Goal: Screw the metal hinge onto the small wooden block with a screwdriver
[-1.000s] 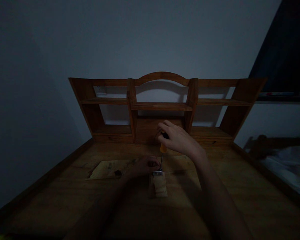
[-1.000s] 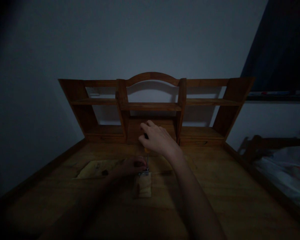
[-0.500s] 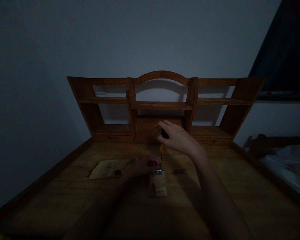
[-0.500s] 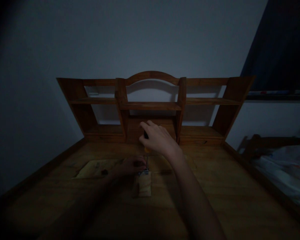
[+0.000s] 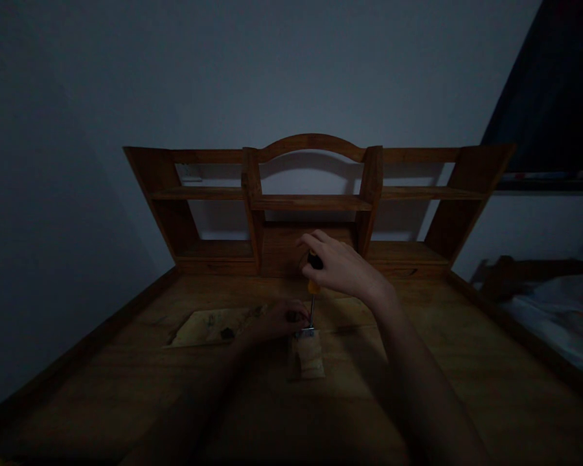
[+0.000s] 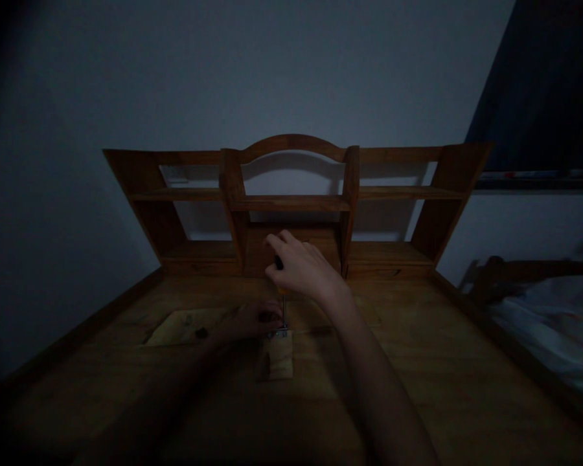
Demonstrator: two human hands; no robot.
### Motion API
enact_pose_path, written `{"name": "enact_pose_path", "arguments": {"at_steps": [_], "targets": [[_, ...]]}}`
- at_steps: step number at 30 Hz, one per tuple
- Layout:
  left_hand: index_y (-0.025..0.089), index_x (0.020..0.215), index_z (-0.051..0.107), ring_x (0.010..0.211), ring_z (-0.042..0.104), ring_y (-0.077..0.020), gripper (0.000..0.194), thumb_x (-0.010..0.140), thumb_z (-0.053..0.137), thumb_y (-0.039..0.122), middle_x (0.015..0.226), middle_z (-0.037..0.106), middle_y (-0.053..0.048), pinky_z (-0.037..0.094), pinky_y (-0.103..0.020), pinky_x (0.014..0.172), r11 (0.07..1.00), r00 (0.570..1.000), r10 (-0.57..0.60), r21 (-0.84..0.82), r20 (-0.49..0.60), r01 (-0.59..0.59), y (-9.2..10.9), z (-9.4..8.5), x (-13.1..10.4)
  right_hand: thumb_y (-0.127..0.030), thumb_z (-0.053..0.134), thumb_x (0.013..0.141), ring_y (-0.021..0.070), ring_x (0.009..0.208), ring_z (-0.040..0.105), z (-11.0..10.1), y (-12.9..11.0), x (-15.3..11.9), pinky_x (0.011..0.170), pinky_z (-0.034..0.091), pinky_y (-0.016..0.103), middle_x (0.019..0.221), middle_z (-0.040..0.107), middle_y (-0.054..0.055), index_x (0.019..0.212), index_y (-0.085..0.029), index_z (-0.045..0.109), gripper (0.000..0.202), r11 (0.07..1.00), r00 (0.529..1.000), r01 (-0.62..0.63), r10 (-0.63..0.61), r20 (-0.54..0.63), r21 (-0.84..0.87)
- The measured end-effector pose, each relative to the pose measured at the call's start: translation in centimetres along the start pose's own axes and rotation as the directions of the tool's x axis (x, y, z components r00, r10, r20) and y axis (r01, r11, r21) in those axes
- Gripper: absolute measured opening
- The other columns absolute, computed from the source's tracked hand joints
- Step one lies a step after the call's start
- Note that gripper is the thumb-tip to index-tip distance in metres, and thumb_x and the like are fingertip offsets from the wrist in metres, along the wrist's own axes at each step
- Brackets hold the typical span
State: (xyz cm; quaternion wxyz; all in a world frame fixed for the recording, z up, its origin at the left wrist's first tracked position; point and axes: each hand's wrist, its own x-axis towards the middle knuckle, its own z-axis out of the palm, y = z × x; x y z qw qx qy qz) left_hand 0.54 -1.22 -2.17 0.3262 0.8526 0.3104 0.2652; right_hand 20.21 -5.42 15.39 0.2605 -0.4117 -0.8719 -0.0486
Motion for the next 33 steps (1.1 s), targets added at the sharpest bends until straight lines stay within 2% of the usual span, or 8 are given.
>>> {"name": "enact_pose_path", "arguments": {"at_steps": [3, 9, 12, 15, 21, 25, 28, 33], "targets": [[0.017, 0.094, 0.068, 0.082, 0.060, -0.0142, 0.024, 0.087, 0.063, 0.040, 0.093, 0.065, -0.003, 0.047, -0.024, 0.075, 1.000, 1.000, 0.003, -0.004, -0.003, -0.003, -0.5, 0.2, 0.0, -0.024, 0.054, 0.085, 0.0229, 0.101, 0.061, -0.1, -0.2, -0.1, 0.088, 0.044, 0.035, 0.126, 0.055, 0.006, 0.124, -0.025, 0.051, 0.039, 1.000, 1.000, 0.009, -0.008, -0.006, 0.022], [0.018, 0.093, 0.067, 0.083, 0.059, -0.0144, 0.021, 0.089, 0.061, 0.038, 0.091, 0.065, -0.002, 0.047, -0.025, 0.077, 1.000, 1.000, 0.016, 0.022, 0.001, -0.016, 0.0, 0.0, 0.0, -0.037, 0.057, 0.090, 0.0242, 0.104, 0.060, 0.2, 0.3, 0.0, 0.088, 0.043, 0.035, 0.118, 0.059, 0.007, 0.121, -0.023, 0.052, 0.035, 1.000, 1.000, -0.022, 0.022, -0.009, 0.012], [0.019, 0.093, 0.067, 0.086, 0.060, -0.0153, 0.020, 0.088, 0.062, 0.038, 0.093, 0.065, -0.002, 0.047, -0.026, 0.080, 0.999, 1.000, 0.012, 0.034, -0.007, -0.012, 0.0, 0.0, 0.0, -0.030, 0.057, 0.088, 0.0234, 0.104, 0.060, 0.1, 0.3, 0.1, 0.088, 0.043, 0.034, 0.116, 0.059, 0.007, 0.119, -0.024, 0.052, 0.032, 1.000, 1.000, 0.002, -0.002, 0.006, 0.000], [0.019, 0.094, 0.067, 0.087, 0.061, -0.0156, 0.020, 0.089, 0.062, 0.038, 0.096, 0.065, -0.003, 0.047, -0.026, 0.080, 0.999, 1.000, 0.014, 0.030, -0.013, -0.013, -0.2, 0.2, -0.1, -0.024, 0.057, 0.085, 0.0230, 0.102, 0.060, 0.0, 0.0, 0.0, 0.087, 0.044, 0.034, 0.120, 0.057, 0.006, 0.122, -0.025, 0.051, 0.038, 1.000, 1.000, 0.012, -0.012, 0.027, 0.014], [0.018, 0.092, 0.068, 0.086, 0.060, -0.0154, 0.021, 0.090, 0.060, 0.037, 0.094, 0.065, -0.003, 0.047, -0.026, 0.080, 0.998, 1.000, 0.018, 0.059, -0.015, -0.017, 0.7, 0.1, -0.2, -0.035, 0.056, 0.089, 0.0245, 0.102, 0.061, 0.3, 0.2, -0.1, 0.087, 0.044, 0.036, 0.118, 0.057, 0.008, 0.126, -0.025, 0.049, 0.039, 1.000, 1.000, -0.024, 0.024, 0.001, 0.012], [0.018, 0.095, 0.068, 0.087, 0.060, -0.0156, 0.022, 0.091, 0.059, 0.038, 0.095, 0.065, -0.002, 0.047, -0.026, 0.080, 0.999, 1.000, 0.023, 0.045, 0.003, -0.023, 1.2, 0.1, -0.2, -0.027, 0.057, 0.087, 0.0240, 0.103, 0.060, 0.4, 0.4, 0.0, 0.087, 0.044, 0.035, 0.120, 0.056, 0.007, 0.125, -0.025, 0.049, 0.039, 1.000, 1.000, 0.004, -0.004, 0.008, 0.001], [0.018, 0.092, 0.068, 0.086, 0.060, -0.0153, 0.021, 0.091, 0.060, 0.037, 0.094, 0.064, -0.002, 0.047, -0.026, 0.079, 0.999, 0.999, 0.029, 0.044, -0.022, -0.028, 0.9, 0.3, -0.2, -0.022, 0.057, 0.083, 0.0226, 0.100, 0.061, 0.2, 0.1, -0.1, 0.085, 0.044, 0.034, 0.127, 0.053, 0.006, 0.126, -0.026, 0.049, 0.044, 1.000, 1.000, 0.014, -0.014, 0.018, 0.025], [0.019, 0.091, 0.068, 0.087, 0.060, -0.0154, 0.020, 0.091, 0.060, 0.037, 0.095, 0.065, -0.002, 0.046, -0.026, 0.080, 0.998, 0.999, 0.033, 0.048, -0.032, -0.031, 0.6, 0.4, -0.1, -0.031, 0.056, 0.087, 0.0234, 0.100, 0.061, 0.4, 0.1, 0.0, 0.084, 0.045, 0.035, 0.124, 0.054, 0.007, 0.128, -0.027, 0.048, 0.041, 0.999, 1.000, -0.021, 0.021, -0.003, 0.026]]}}
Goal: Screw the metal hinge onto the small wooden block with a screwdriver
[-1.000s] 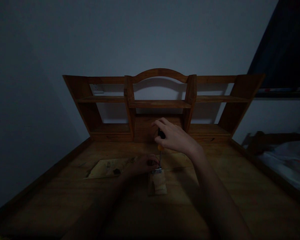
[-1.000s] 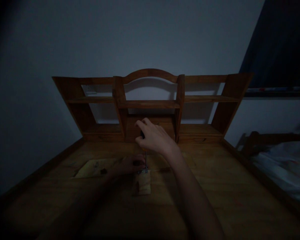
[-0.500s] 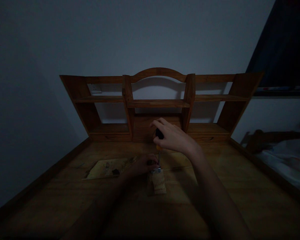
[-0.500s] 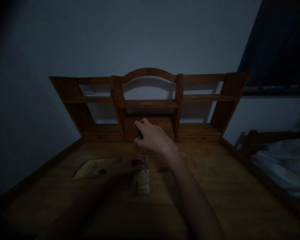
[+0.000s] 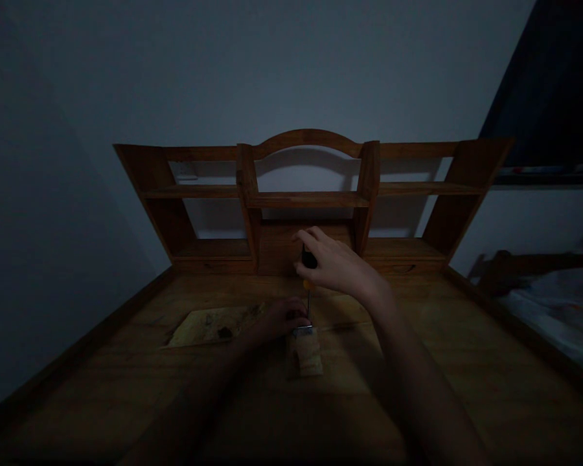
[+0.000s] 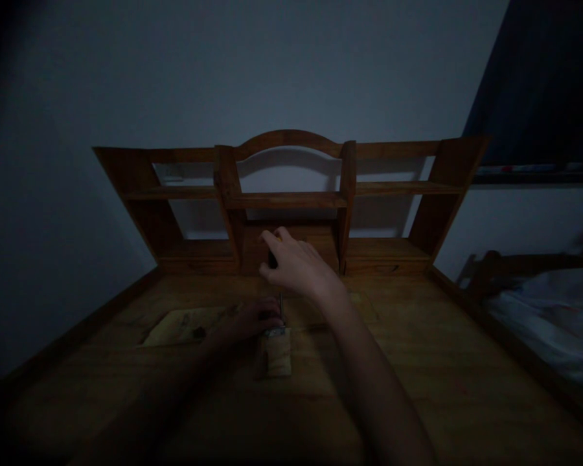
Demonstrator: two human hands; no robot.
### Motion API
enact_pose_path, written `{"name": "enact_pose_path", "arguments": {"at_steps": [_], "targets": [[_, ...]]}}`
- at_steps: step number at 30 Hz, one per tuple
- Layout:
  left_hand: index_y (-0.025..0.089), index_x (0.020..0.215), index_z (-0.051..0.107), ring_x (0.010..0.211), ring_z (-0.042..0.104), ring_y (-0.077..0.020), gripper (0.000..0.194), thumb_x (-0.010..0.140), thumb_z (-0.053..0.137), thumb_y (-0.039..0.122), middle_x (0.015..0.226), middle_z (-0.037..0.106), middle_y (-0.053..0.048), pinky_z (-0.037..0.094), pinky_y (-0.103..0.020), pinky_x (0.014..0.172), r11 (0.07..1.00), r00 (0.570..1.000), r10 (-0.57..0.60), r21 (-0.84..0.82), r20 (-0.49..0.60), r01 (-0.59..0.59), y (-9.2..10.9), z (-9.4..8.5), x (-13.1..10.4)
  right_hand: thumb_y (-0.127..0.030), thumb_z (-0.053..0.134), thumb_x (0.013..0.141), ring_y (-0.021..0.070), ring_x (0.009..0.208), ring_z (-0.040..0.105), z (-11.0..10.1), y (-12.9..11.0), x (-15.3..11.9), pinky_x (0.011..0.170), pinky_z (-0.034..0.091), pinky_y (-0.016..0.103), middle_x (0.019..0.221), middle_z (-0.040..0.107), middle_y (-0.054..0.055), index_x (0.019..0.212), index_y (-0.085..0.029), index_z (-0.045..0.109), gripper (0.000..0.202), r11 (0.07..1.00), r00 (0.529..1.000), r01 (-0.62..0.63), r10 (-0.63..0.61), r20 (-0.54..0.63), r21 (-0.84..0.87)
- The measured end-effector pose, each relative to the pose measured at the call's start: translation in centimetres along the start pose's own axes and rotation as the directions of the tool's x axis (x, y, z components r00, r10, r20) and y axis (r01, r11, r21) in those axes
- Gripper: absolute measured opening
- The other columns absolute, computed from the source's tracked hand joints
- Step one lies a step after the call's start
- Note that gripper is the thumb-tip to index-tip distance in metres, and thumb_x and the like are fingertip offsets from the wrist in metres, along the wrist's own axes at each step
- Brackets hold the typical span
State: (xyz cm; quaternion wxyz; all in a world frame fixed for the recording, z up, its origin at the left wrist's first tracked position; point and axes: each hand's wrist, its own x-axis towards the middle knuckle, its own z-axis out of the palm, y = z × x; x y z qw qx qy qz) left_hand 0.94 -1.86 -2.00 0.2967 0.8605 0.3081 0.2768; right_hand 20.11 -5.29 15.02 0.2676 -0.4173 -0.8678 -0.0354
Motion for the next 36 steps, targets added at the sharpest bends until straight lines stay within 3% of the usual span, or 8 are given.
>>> {"name": "enact_pose_path", "arguments": {"at_steps": [3, 8, 14, 20, 26, 32, 36], "targets": [[0.018, 0.091, 0.068, 0.083, 0.059, -0.0148, 0.021, 0.090, 0.061, 0.038, 0.092, 0.064, -0.002, 0.046, -0.025, 0.076, 1.000, 1.000, -0.025, 0.016, -0.005, 0.025, 0.04, -0.03, -0.02, -0.034, 0.054, 0.090, 0.0239, 0.102, 0.061, 0.05, 0.27, 0.01, 0.085, 0.045, 0.036, 0.118, 0.057, 0.008, 0.128, -0.026, 0.048, 0.039, 1.000, 1.000, -0.003, 0.003, -0.011, -0.020], [0.018, 0.091, 0.067, 0.084, 0.059, -0.0149, 0.020, 0.090, 0.061, 0.037, 0.093, 0.064, -0.002, 0.046, -0.025, 0.077, 1.000, 1.000, -0.010, 0.011, -0.007, 0.010, -0.18, 0.01, -0.02, -0.022, 0.054, 0.085, 0.0228, 0.101, 0.061, -0.21, -0.02, -0.13, 0.085, 0.045, 0.035, 0.128, 0.052, 0.007, 0.127, -0.025, 0.048, 0.043, 0.999, 1.000, 0.030, -0.030, 0.001, -0.028], [0.019, 0.089, 0.067, 0.085, 0.060, -0.0152, 0.019, 0.089, 0.062, 0.038, 0.092, 0.065, -0.001, 0.046, -0.025, 0.078, 0.999, 0.999, -0.029, 0.021, -0.022, 0.029, -0.07, 0.05, -0.10, -0.031, 0.054, 0.089, 0.0247, 0.102, 0.060, 0.06, -0.05, 0.02, 0.086, 0.045, 0.037, 0.124, 0.055, 0.008, 0.128, -0.025, 0.047, 0.040, 1.000, 1.000, 0.001, -0.001, 0.003, -0.031], [0.020, 0.093, 0.068, 0.085, 0.061, -0.0158, 0.020, 0.090, 0.061, 0.038, 0.093, 0.066, -0.002, 0.047, -0.026, 0.078, 0.998, 0.999, -0.048, 0.026, -0.013, 0.049, -0.14, 0.02, -0.14, -0.025, 0.056, 0.085, 0.0233, 0.100, 0.061, 0.03, 0.00, -0.05, 0.084, 0.044, 0.036, 0.125, 0.054, 0.007, 0.125, -0.026, 0.049, 0.041, 0.999, 1.000, 0.012, -0.011, 0.023, -0.029], [0.020, 0.090, 0.067, 0.085, 0.061, -0.0156, 0.019, 0.090, 0.061, 0.037, 0.092, 0.065, -0.002, 0.047, -0.026, 0.079, 1.000, 1.000, -0.025, -0.015, -0.012, 0.025, 0.07, 0.02, -0.03, -0.040, 0.054, 0.090, 0.0247, 0.100, 0.061, -0.03, -0.20, 0.06, 0.085, 0.044, 0.036, 0.117, 0.058, 0.008, 0.125, -0.026, 0.049, 0.037, 1.000, 1.000, -0.014, 0.014, 0.010, -0.024], [0.019, 0.091, 0.067, 0.084, 0.060, -0.0152, 0.019, 0.090, 0.061, 0.037, 0.094, 0.065, -0.002, 0.047, -0.025, 0.078, 0.999, 0.999, -0.048, 0.017, 0.005, 0.048, 0.27, -0.17, -0.01, -0.025, 0.053, 0.087, 0.0236, 0.100, 0.061, -0.11, -0.16, 0.01, 0.085, 0.044, 0.036, 0.122, 0.055, 0.008, 0.125, -0.025, 0.049, 0.038, 0.998, 1.000, -0.006, 0.006, 0.000, -0.056], [0.019, 0.088, 0.066, 0.085, 0.060, -0.0154, 0.018, 0.091, 0.060, 0.035, 0.092, 0.064, -0.002, 0.046, -0.026, 0.079, 0.999, 0.999, -0.032, 0.003, 0.006, 0.032, 0.35, -0.17, 0.01, -0.031, 0.053, 0.088, 0.0226, 0.096, 0.061, -0.07, -0.27, -0.02, 0.083, 0.044, 0.035, 0.123, 0.054, 0.007, 0.125, -0.025, 0.049, 0.038, 0.999, 1.000, -0.008, 0.008, -0.009, -0.038]]}}
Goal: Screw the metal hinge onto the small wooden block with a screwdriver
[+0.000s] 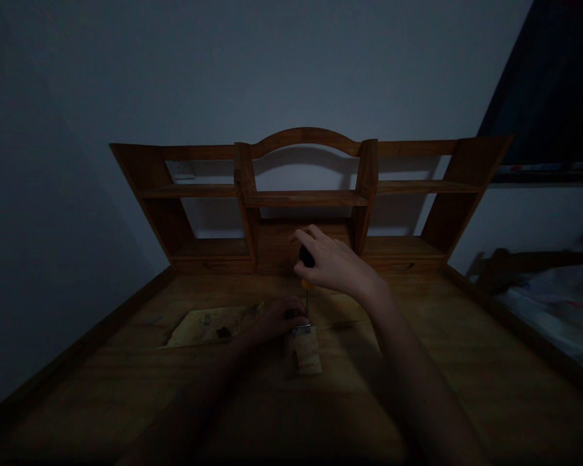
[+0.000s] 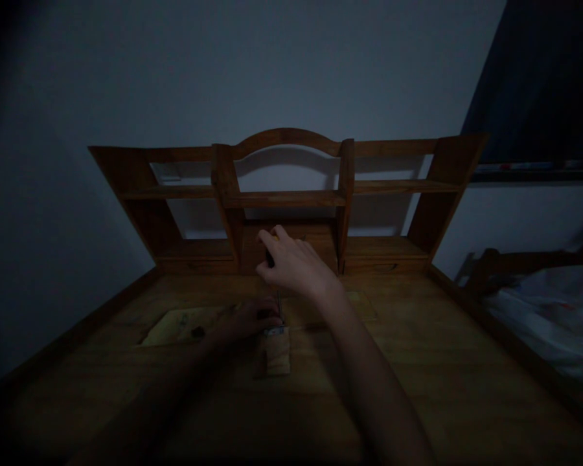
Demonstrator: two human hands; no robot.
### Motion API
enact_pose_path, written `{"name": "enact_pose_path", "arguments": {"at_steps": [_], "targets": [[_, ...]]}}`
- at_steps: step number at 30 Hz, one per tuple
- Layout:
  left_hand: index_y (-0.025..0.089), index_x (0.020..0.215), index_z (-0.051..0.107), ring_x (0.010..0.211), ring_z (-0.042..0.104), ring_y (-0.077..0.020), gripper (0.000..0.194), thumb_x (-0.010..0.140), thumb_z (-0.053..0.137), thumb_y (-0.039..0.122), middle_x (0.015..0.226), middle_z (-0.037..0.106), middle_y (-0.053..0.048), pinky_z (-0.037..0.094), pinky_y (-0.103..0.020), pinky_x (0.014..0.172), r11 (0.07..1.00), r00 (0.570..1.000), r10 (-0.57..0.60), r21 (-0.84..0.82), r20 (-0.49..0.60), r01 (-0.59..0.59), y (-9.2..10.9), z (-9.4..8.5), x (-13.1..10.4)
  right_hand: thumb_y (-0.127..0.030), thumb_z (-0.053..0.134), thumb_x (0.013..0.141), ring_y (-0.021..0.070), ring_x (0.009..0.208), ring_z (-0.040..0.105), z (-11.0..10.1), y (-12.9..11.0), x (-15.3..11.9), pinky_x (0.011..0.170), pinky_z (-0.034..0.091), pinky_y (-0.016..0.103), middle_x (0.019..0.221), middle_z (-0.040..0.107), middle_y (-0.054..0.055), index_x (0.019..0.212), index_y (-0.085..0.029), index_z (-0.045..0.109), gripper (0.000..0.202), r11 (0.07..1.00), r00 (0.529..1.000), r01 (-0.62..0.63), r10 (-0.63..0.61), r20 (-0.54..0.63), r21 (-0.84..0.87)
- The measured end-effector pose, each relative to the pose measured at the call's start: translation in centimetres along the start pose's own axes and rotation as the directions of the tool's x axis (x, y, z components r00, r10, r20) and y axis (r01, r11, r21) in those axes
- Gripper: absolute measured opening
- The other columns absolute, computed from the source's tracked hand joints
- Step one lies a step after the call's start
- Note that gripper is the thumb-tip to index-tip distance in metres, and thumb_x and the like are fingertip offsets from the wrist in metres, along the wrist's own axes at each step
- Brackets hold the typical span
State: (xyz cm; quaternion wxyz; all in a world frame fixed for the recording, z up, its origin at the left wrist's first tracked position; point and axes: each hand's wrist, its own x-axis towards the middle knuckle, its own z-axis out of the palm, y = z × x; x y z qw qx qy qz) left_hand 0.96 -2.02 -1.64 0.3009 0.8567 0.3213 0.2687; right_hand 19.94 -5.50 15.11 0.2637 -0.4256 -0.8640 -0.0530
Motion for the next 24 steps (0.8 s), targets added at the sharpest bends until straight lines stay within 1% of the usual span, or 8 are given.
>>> {"name": "enact_pose_path", "arguments": {"at_steps": [3, 6, 9, 11, 15, 18, 21, 24], "targets": [[0.019, 0.090, 0.066, 0.086, 0.060, -0.0157, 0.019, 0.091, 0.058, 0.036, 0.093, 0.064, -0.002, 0.047, -0.027, 0.080, 1.000, 1.000, 0.001, -0.007, 0.000, -0.001, 0.08, 0.04, -0.05, -0.035, 0.051, 0.091, 0.0227, 0.097, 0.061, 0.01, 0.09, 0.08, 0.083, 0.043, 0.035, 0.115, 0.058, 0.007, 0.124, -0.025, 0.051, 0.034, 1.000, 1.000, 0.016, -0.016, -0.004, -0.004], [0.019, 0.091, 0.066, 0.085, 0.059, -0.0154, 0.018, 0.091, 0.059, 0.036, 0.093, 0.064, -0.002, 0.046, -0.027, 0.079, 1.000, 1.000, 0.011, -0.014, -0.008, -0.011, 0.12, 0.02, -0.10, -0.027, 0.051, 0.090, 0.0231, 0.099, 0.061, -0.11, 0.10, 0.08, 0.084, 0.043, 0.035, 0.115, 0.059, 0.007, 0.122, -0.025, 0.053, 0.033, 0.999, 1.000, 0.027, -0.027, 0.003, -0.032], [0.019, 0.090, 0.066, 0.084, 0.059, -0.0153, 0.018, 0.091, 0.060, 0.036, 0.092, 0.064, -0.002, 0.046, -0.026, 0.078, 1.000, 1.000, 0.019, -0.011, 0.001, -0.019, 0.15, -0.05, -0.07, -0.024, 0.053, 0.086, 0.0229, 0.097, 0.061, -0.25, -0.11, -0.05, 0.082, 0.044, 0.035, 0.122, 0.056, 0.007, 0.124, -0.026, 0.052, 0.039, 1.000, 1.000, 0.014, -0.014, 0.012, -0.019], [0.019, 0.089, 0.066, 0.084, 0.059, -0.0150, 0.018, 0.091, 0.059, 0.036, 0.091, 0.064, -0.002, 0.045, -0.026, 0.077, 1.000, 1.000, 0.021, -0.005, 0.005, -0.021, 0.13, -0.07, -0.02, -0.027, 0.053, 0.086, 0.0229, 0.097, 0.061, -0.26, -0.22, -0.11, 0.082, 0.045, 0.035, 0.124, 0.055, 0.007, 0.127, -0.027, 0.050, 0.041, 1.000, 1.000, 0.008, -0.008, 0.008, 0.004], [0.019, 0.089, 0.066, 0.083, 0.060, -0.0148, 0.018, 0.091, 0.060, 0.036, 0.091, 0.064, -0.001, 0.045, -0.026, 0.077, 1.000, 1.000, 0.006, 0.021, -0.009, -0.006, -0.12, 0.03, -0.01, -0.036, 0.052, 0.091, 0.0240, 0.100, 0.061, -0.03, 0.00, 0.02, 0.084, 0.045, 0.036, 0.120, 0.057, 0.007, 0.127, -0.026, 0.049, 0.038, 1.000, 1.000, 0.007, -0.007, -0.004, 0.021], [0.018, 0.089, 0.066, 0.083, 0.059, -0.0145, 0.019, 0.091, 0.060, 0.036, 0.091, 0.064, -0.001, 0.046, -0.025, 0.076, 1.000, 1.000, 0.019, 0.004, -0.015, -0.019, -0.41, 0.14, -0.04, -0.031, 0.050, 0.091, 0.0239, 0.102, 0.061, 0.09, 0.26, 0.15, 0.085, 0.044, 0.036, 0.119, 0.058, 0.007, 0.126, -0.025, 0.049, 0.036, 1.000, 1.000, 0.016, -0.016, -0.010, -0.010], [0.018, 0.090, 0.066, 0.083, 0.059, -0.0140, 0.017, 0.091, 0.061, 0.035, 0.091, 0.064, -0.001, 0.045, -0.025, 0.076, 0.999, 0.999, 0.038, -0.018, -0.024, -0.039, -0.62, 0.20, -0.02, -0.025, 0.051, 0.087, 0.0236, 0.100, 0.061, 0.03, 0.17, 0.10, 0.085, 0.044, 0.036, 0.121, 0.056, 0.007, 0.124, -0.024, 0.050, 0.036, 0.999, 1.000, 0.015, -0.015, -0.006, -0.029], [0.018, 0.088, 0.065, 0.082, 0.059, -0.0141, 0.018, 0.090, 0.062, 0.035, 0.091, 0.064, -0.002, 0.045, -0.025, 0.075, 0.999, 1.000, 0.022, -0.031, -0.021, -0.022, -0.73, 0.29, 0.05, -0.025, 0.052, 0.086, 0.0234, 0.099, 0.061, -0.05, -0.10, -0.01, 0.084, 0.044, 0.035, 0.123, 0.055, 0.007, 0.122, -0.024, 0.051, 0.036, 1.000, 1.000, 0.020, -0.020, -0.007, -0.023]]}}
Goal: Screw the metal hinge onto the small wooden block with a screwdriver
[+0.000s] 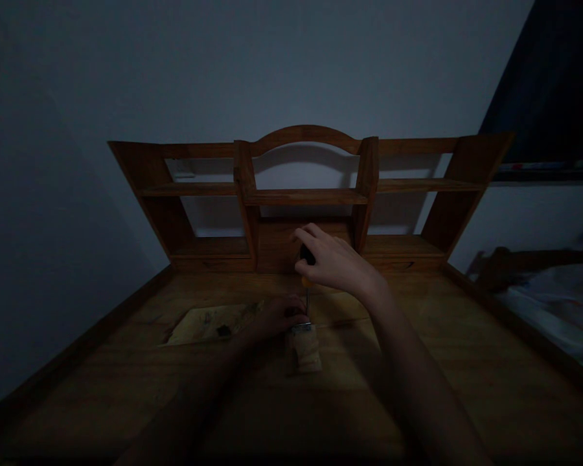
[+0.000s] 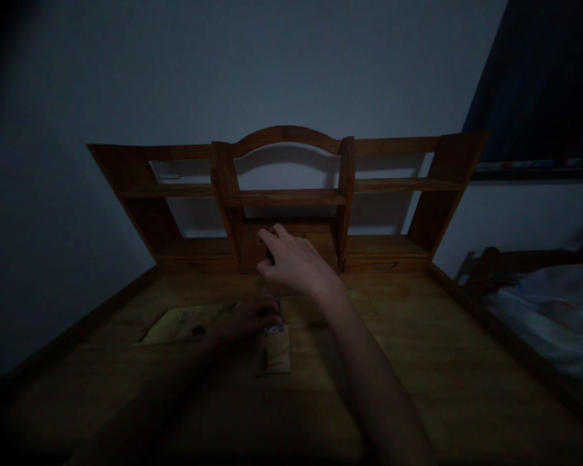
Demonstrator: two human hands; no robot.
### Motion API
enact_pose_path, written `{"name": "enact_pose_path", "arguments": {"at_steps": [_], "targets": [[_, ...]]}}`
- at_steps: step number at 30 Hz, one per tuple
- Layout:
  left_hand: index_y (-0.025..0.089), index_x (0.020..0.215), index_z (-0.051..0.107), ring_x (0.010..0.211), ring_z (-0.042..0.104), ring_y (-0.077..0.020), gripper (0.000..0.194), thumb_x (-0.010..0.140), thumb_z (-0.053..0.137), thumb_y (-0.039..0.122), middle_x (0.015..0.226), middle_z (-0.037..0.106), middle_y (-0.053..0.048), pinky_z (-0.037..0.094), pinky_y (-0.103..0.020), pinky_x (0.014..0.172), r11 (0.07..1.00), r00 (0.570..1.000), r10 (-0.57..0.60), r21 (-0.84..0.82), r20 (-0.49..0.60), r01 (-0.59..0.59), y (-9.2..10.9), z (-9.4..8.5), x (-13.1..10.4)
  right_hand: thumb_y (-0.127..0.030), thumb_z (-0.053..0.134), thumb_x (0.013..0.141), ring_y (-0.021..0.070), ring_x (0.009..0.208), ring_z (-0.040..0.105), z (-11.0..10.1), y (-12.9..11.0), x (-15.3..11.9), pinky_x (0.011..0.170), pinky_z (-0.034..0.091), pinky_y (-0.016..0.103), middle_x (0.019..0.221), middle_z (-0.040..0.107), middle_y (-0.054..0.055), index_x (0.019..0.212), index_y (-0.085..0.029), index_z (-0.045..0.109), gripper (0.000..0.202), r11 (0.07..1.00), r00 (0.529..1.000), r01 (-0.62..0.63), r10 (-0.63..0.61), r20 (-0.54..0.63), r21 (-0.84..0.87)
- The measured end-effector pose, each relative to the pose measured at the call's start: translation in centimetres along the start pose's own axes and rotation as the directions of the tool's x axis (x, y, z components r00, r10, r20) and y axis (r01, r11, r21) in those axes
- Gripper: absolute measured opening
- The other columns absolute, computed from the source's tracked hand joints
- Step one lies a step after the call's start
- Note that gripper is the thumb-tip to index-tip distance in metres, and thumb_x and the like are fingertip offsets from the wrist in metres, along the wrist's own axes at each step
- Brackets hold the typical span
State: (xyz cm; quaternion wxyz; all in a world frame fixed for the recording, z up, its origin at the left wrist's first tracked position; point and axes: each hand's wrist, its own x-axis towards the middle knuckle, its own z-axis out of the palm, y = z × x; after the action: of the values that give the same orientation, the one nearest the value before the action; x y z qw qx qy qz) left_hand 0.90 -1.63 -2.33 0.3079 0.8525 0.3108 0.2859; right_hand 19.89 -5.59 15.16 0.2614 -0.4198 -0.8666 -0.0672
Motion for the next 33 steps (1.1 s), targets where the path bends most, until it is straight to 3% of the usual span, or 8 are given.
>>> {"name": "enact_pose_path", "arguments": {"at_steps": [6, 14, 19, 23, 28, 33], "targets": [[0.018, 0.086, 0.064, 0.080, 0.057, -0.0137, 0.018, 0.089, 0.063, 0.036, 0.088, 0.062, -0.001, 0.045, -0.024, 0.073, 1.000, 1.000, 0.000, -0.009, -0.007, 0.000, -0.08, 0.09, 0.03, -0.038, 0.053, 0.093, 0.0232, 0.100, 0.061, 0.18, 0.19, 0.10, 0.083, 0.045, 0.035, 0.118, 0.059, 0.008, 0.123, -0.025, 0.050, 0.034, 0.999, 1.000, -0.002, 0.002, 0.006, 0.033], [0.018, 0.089, 0.066, 0.080, 0.059, -0.0148, 0.020, 0.089, 0.063, 0.038, 0.089, 0.064, -0.002, 0.046, -0.026, 0.074, 1.000, 1.000, -0.022, 0.007, -0.001, 0.022, 0.43, -0.16, -0.11, -0.025, 0.052, 0.087, 0.0238, 0.101, 0.061, 0.11, 0.08, 0.07, 0.084, 0.044, 0.036, 0.121, 0.057, 0.008, 0.126, -0.024, 0.050, 0.038, 1.000, 1.000, -0.020, 0.020, 0.013, -0.019], [0.018, 0.090, 0.066, 0.081, 0.059, -0.0144, 0.020, 0.090, 0.061, 0.037, 0.090, 0.064, -0.001, 0.045, -0.025, 0.074, 1.000, 1.000, -0.018, 0.020, 0.013, 0.018, 0.80, -0.25, -0.06, -0.027, 0.051, 0.087, 0.0235, 0.098, 0.062, 0.11, -0.13, -0.05, 0.083, 0.045, 0.036, 0.126, 0.054, 0.008, 0.130, -0.026, 0.048, 0.043, 1.000, 1.000, -0.012, 0.012, 0.001, 0.009], [0.018, 0.089, 0.066, 0.081, 0.059, -0.0149, 0.020, 0.089, 0.062, 0.038, 0.089, 0.063, -0.002, 0.046, -0.026, 0.074, 0.999, 1.000, -0.025, 0.039, 0.005, 0.025, 0.84, -0.25, -0.03, -0.034, 0.050, 0.090, 0.0245, 0.099, 0.061, 0.21, 0.18, 0.12, 0.084, 0.044, 0.037, 0.119, 0.058, 0.008, 0.129, -0.024, 0.048, 0.040, 1.000, 1.000, -0.011, 0.011, -0.006, -0.001], [0.018, 0.089, 0.066, 0.081, 0.058, -0.0143, 0.019, 0.090, 0.062, 0.037, 0.090, 0.063, -0.002, 0.046, -0.025, 0.074, 1.000, 1.000, -0.006, 0.011, 0.012, 0.006, 0.72, -0.29, -0.15, -0.026, 0.052, 0.086, 0.0238, 0.099, 0.061, 0.14, 0.24, 0.13, 0.084, 0.044, 0.036, 0.121, 0.057, 0.007, 0.126, -0.024, 0.049, 0.040, 1.000, 1.000, -0.013, 0.013, 0.002, -0.015], [0.018, 0.090, 0.067, 0.085, 0.059, -0.0152, 0.019, 0.090, 0.061, 0.037, 0.092, 0.064, -0.002, 0.046, -0.025, 0.077, 1.000, 1.000, -0.013, -0.018, -0.001, 0.013, 0.69, -0.21, -0.15, -0.029, 0.051, 0.087, 0.0234, 0.097, 0.062, 0.07, -0.17, -0.06, 0.083, 0.044, 0.036, 0.126, 0.054, 0.007, 0.127, -0.025, 0.048, 0.040, 1.000, 1.000, -0.005, 0.005, 0.003, -0.002]]}}
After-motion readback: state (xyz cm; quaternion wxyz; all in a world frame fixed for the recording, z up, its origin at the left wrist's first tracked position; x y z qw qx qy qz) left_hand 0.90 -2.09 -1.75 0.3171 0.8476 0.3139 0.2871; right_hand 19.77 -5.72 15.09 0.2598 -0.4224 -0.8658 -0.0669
